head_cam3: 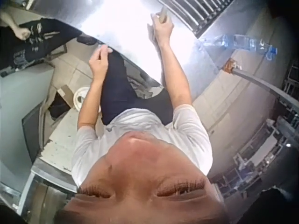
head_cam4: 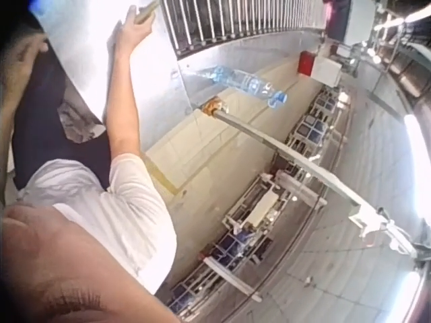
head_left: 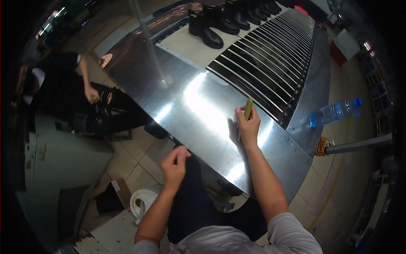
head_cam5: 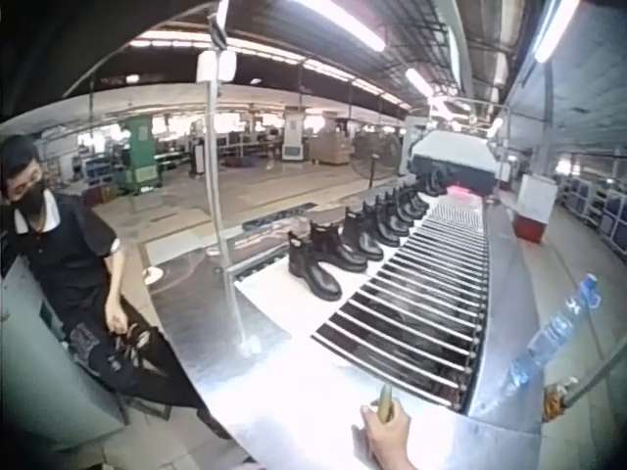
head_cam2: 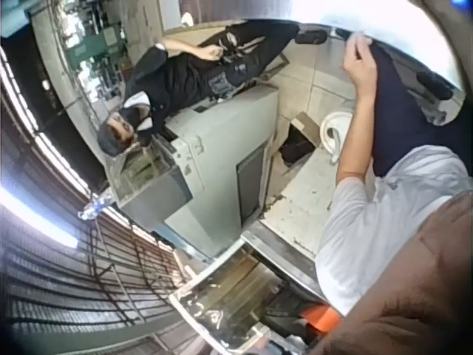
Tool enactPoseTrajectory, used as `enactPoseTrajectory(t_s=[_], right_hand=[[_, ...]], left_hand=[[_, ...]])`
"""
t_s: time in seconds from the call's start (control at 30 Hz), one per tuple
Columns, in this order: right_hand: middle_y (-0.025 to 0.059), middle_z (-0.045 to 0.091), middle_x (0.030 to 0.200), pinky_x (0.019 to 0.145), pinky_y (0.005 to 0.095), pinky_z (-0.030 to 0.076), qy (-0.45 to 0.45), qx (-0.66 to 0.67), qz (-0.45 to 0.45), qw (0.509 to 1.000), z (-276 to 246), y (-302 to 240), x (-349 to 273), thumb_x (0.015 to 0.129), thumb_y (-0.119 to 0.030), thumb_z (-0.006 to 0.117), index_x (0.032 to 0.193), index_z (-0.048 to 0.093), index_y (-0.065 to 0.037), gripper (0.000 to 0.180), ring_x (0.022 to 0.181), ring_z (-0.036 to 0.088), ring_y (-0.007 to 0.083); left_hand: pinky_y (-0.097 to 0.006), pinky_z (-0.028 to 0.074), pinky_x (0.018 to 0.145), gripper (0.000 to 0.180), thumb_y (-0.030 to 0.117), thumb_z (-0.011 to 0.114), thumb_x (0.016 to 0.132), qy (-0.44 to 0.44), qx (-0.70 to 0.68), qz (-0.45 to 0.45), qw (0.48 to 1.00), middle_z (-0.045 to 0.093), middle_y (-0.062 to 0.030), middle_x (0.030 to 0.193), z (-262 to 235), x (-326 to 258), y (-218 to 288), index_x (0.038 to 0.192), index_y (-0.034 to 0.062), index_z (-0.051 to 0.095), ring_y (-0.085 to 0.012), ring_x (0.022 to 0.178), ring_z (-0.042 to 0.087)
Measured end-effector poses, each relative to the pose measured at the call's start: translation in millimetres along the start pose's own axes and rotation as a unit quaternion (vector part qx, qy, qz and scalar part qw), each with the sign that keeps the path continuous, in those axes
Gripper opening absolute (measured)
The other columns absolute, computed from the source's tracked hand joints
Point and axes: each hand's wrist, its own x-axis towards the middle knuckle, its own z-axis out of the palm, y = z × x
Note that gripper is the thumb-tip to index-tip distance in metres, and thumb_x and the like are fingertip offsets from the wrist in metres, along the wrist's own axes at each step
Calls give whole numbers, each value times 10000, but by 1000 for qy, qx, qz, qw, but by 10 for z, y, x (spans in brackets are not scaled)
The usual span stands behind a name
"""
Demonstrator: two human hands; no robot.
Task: Polish and clean the surface of black leather boots using a handheld tool on a production line.
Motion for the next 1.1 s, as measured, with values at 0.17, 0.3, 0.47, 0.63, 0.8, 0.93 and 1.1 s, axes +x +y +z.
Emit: enactPoseTrajectory(t_s=[0.17, 0.3, 0.47, 0.63, 0.8, 0.93, 1.1], right_hand=[[-12, 569, 733, 513, 239, 403, -6, 173, 51, 984, -158, -26, -34, 943, -237, 735, 1011, 606, -45, 240, 558, 514, 68], [27, 614, 735, 629, 261, 464, -41, 79, 49, 995, -168, -19, -5, 915, -238, 770, 1016, 644, -37, 258, 666, 569, 101], [31, 559, 644, 539, 270, 427, -43, 67, 31, 996, -189, -20, -11, 901, -220, 793, 1003, 635, -36, 263, 559, 517, 101], [56, 606, 715, 550, 278, 476, -53, 16, -29, 998, -132, -18, 27, 860, -167, 828, 1037, 632, -12, 306, 575, 587, 145], [113, 682, 745, 563, 353, 548, -17, 6, -54, 998, -102, -29, 149, 851, -153, 824, 1042, 645, 16, 312, 612, 707, 267], [119, 654, 736, 529, 355, 518, -8, 18, -76, 997, -64, -27, 137, 845, -166, 841, 1045, 635, 21, 342, 586, 677, 260], [130, 635, 707, 528, 358, 507, -8, 18, -56, 998, -72, -33, 93, 864, -190, 827, 1017, 643, 5, 308, 570, 661, 263]], left_hand=[[-277, 524, 827, 222, 121, 626, 1027, 18, 31, 92, 995, 755, -92, 942, 380, 1454, 40, 1157, -35, 716, -152, 876, 699], [-318, 517, 888, 427, 235, 710, 980, -28, 70, 99, 992, 731, -134, 1134, 1017, 2786, -241, 1325, -4, 634, -189, 1016, 679], [-317, 500, 934, 654, 286, 767, 937, -36, 49, 22, 998, 691, -118, 1186, 1968, 4305, -665, 1465, 7, 499, -192, 1074, 642], [-396, 455, 1065, 890, 277, 892, 791, 39, -107, -114, 987, 633, -222, 1317, 2707, 5527, -1012, 1456, -77, 419, -304, 1201, 630], [-410, 441, 1119, 1148, 467, 994, 523, 184, 74, -86, 976, 604, -259, 1377, 3069, 5857, -1442, 1396, -87, 494, -388, 1273, 602], [-437, 594, 909, 758, 202, 977, 633, 88, -140, -147, 975, 712, -188, 1171, 2788, 5927, -1331, 1236, -78, 612, -320, 984, 737], [-479, 612, 845, 440, 310, 829, 852, -39, -301, -270, 914, 747, -82, 1136, 2279, 5162, -971, 1199, 76, 693, -272, 957, 740]])
